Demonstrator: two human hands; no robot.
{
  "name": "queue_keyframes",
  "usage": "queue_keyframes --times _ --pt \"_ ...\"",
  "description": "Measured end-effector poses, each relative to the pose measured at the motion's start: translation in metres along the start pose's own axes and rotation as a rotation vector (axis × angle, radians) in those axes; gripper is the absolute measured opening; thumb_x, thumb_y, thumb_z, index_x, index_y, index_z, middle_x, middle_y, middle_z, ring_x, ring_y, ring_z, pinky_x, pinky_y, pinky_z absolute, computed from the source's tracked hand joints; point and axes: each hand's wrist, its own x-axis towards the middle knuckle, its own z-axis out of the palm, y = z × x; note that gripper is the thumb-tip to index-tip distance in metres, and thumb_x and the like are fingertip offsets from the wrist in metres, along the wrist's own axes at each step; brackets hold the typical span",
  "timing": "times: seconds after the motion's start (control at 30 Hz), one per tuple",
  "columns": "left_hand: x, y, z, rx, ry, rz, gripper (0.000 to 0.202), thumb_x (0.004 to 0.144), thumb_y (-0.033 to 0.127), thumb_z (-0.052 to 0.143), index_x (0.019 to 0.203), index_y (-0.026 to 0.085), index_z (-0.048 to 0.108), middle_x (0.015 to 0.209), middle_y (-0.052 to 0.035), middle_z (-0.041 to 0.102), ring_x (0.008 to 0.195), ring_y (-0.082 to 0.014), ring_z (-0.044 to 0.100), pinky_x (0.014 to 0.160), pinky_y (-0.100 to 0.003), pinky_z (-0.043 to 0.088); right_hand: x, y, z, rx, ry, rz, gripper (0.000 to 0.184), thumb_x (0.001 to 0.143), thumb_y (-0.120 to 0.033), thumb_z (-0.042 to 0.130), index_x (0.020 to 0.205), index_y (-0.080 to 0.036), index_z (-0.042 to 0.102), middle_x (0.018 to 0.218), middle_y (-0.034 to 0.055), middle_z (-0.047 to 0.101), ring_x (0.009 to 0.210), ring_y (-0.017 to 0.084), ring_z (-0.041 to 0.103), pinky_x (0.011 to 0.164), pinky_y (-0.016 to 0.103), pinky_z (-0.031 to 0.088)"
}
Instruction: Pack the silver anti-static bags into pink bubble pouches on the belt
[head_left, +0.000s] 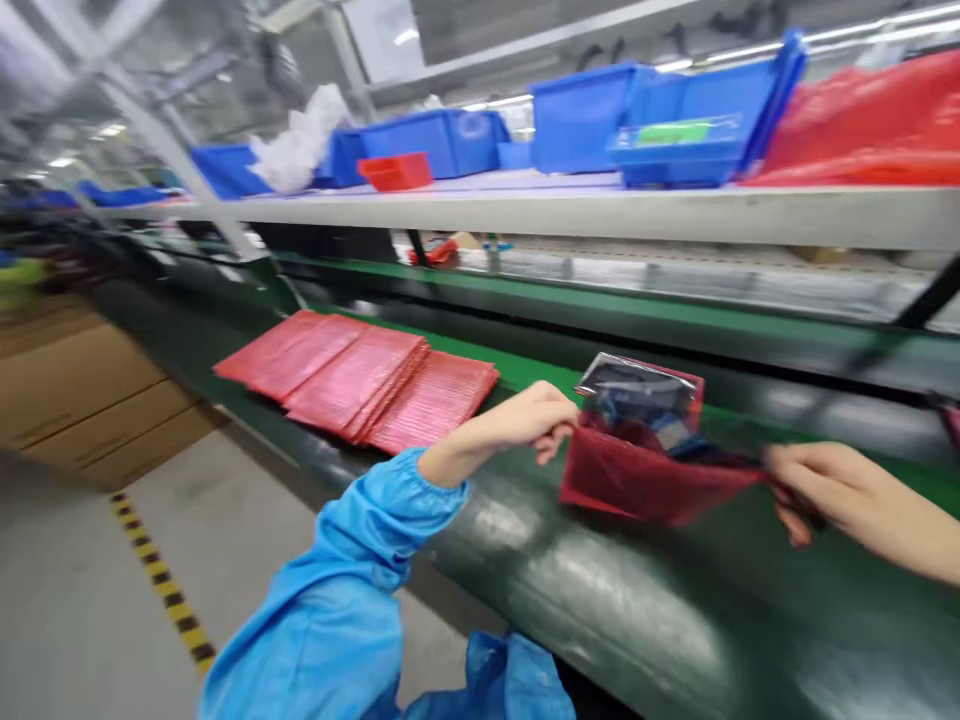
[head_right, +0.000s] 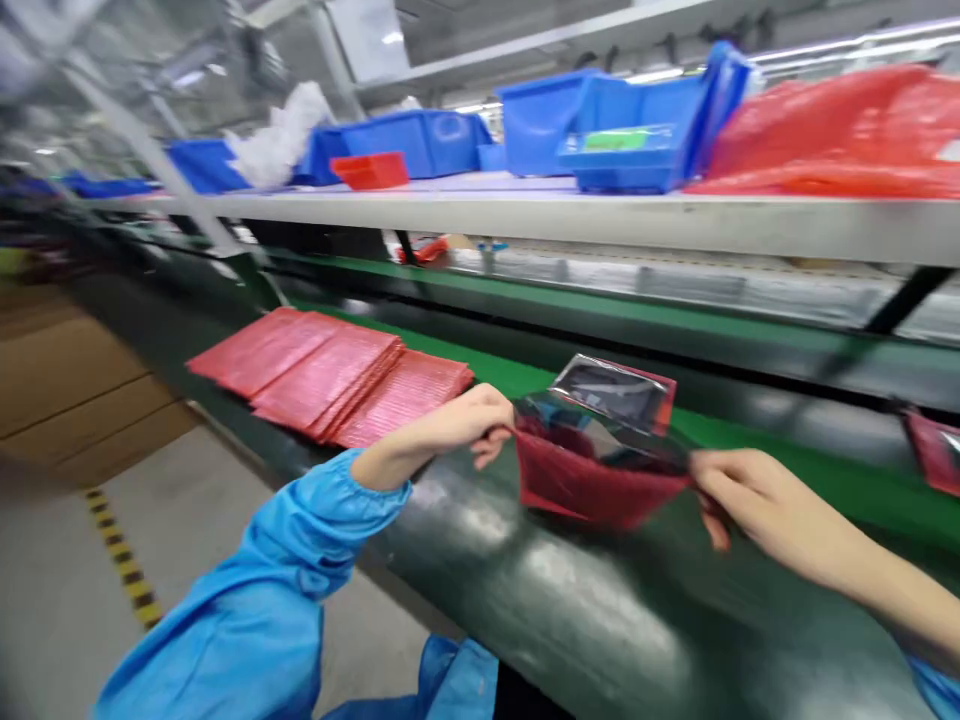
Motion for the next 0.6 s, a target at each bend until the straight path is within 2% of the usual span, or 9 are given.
queue_keyframes --times 0.07,0.2,0.23,0.37,0.5,0.6 --pt "0.013 0.004 -0.001 -0.012 0.042 0.013 0.034 0.074 0.037 0.057 0.047 0.022 0.042 0.036 0.0053 0.036 0.031 -0.0071 0.035 0.037 -0.02 0.032 -0.005 -0.009 -0.01 0.082 -0.038 0.047 0.061 0.099 -0.063 0.042 0.051 -0.027 0.052 0.052 0.0079 0.058 0.053 0.023 0.055 0.061 0.039 0.046" --pt "0.026 0.011 -0.002 -0.053 0.052 0.078 0.032 0.077 0.041 0.062 0.056 0.02 0.052 0.04 0.0051 0.042 0.032 -0.0067 0.035 0.036 -0.02 0.032 -0.005 -0.025 -0.019 0.174 0.161 0.078 0.054 0.096 -0.063 0.046 0.056 -0.027 0.054 0.05 0.0059 0.057 0.05 0.02 0.055 0.058 0.034 0.043" --pt "0.031 0.01 -0.002 -0.053 0.036 0.069 0.032 0.077 0.042 0.063 0.056 0.019 0.053 0.039 0.0049 0.043 0.032 -0.007 0.036 0.036 -0.02 0.033 -0.004 -0.026 -0.02 0.177 0.172 0.091 0.055 0.095 -0.064 0.047 0.055 -0.026 0.054 0.051 0.0061 0.058 0.05 0.019 0.055 0.057 0.033 0.042" --pt "0.05 0.005 0.004 -0.118 0.005 -0.007 0.034 0.077 0.041 0.066 0.055 0.02 0.049 0.036 0.0062 0.038 0.031 -0.0071 0.036 0.037 -0.019 0.033 0.004 -0.022 -0.022 0.166 0.132 0.189 0.055 0.084 -0.067 0.054 0.049 -0.024 0.05 0.046 0.0056 0.055 0.044 0.016 0.05 0.051 0.03 0.039" --pt "0.058 0.006 0.009 -0.23 -0.029 0.035 0.036 0.079 0.043 0.068 0.059 0.02 0.049 0.038 0.0069 0.038 0.033 -0.0074 0.039 0.038 -0.019 0.032 0.009 -0.015 -0.026 0.324 0.296 0.195 0.044 0.08 -0.059 0.057 0.052 -0.026 0.05 0.041 0.0017 0.049 0.041 0.017 0.049 0.049 0.03 0.042" --pt "0.06 0.007 0.012 -0.263 -0.038 0.023 0.038 0.081 0.042 0.069 0.059 0.02 0.047 0.039 0.007 0.038 0.033 -0.0065 0.039 0.038 -0.018 0.03 0.009 -0.012 -0.027 0.345 0.299 0.219 0.045 0.078 -0.058 0.061 0.05 -0.025 0.049 0.042 0.0029 0.049 0.04 0.016 0.047 0.046 0.029 0.041"
